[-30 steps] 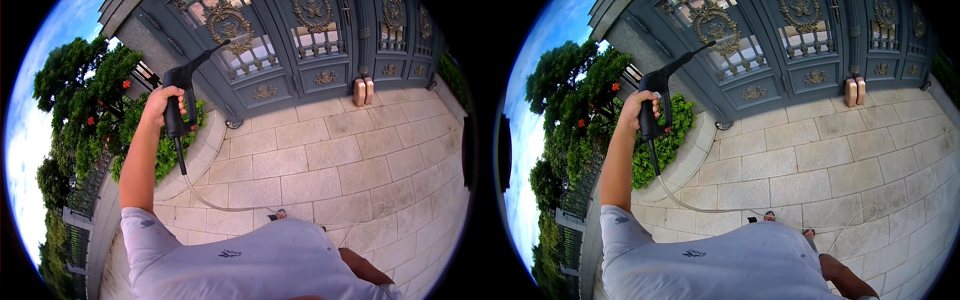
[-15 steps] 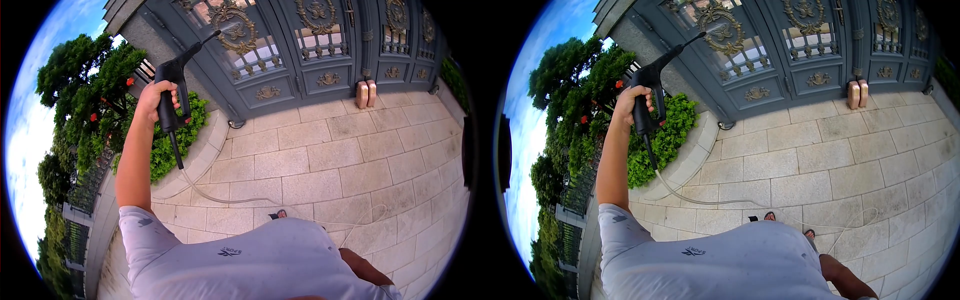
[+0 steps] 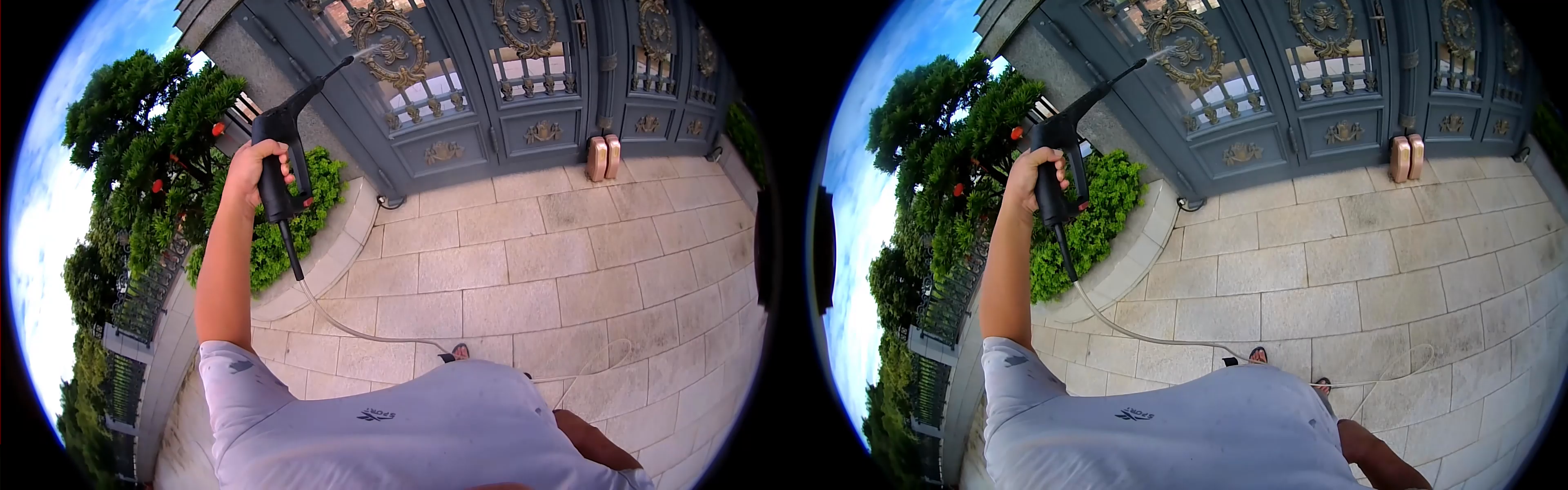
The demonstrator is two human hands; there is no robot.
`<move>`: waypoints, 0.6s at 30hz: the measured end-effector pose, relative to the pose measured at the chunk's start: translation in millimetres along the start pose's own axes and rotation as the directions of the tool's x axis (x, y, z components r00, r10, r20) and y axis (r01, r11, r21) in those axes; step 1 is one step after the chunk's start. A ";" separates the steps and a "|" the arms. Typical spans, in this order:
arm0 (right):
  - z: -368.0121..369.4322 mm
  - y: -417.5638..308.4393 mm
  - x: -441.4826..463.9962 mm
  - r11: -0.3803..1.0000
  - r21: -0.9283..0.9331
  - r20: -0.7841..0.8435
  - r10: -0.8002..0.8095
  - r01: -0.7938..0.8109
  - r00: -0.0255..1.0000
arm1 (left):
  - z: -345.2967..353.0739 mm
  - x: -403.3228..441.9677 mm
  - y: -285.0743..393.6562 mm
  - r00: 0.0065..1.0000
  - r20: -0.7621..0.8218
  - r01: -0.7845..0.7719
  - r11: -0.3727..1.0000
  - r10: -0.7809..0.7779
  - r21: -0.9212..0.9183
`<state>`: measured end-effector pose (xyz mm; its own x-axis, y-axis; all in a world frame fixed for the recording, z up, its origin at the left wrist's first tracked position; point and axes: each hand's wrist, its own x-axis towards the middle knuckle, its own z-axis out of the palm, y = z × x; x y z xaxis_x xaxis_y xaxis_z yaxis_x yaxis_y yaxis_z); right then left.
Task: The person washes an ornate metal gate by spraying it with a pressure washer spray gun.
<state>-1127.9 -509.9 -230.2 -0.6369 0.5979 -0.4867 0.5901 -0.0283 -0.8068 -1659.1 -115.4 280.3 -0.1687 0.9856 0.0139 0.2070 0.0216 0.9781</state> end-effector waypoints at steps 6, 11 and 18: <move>5.6 11.4 4.5 0.998 0.001 -0.001 -0.069 0.069 0.998 | -4.1 8.6 -0.4 0.996 -0.040 -0.078 0.997 0.079 0.025; -7.8 -15.0 -2.4 0.997 0.061 -0.012 0.057 -0.056 0.998 | -8.3 14.9 -12.9 1.000 0.003 0.005 1.000 -0.005 0.000; 7.3 13.7 7.4 0.997 -0.065 -0.010 -0.036 0.036 0.999 | 0.0 19.8 -38.3 0.995 0.040 0.097 0.995 -0.096 -0.013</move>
<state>-1128.2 -511.6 -247.3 -0.6530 0.6063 -0.4539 0.5983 0.0454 -0.8000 -1670.4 -96.7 243.0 -0.1487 0.9849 -0.0886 0.1776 0.1148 0.9774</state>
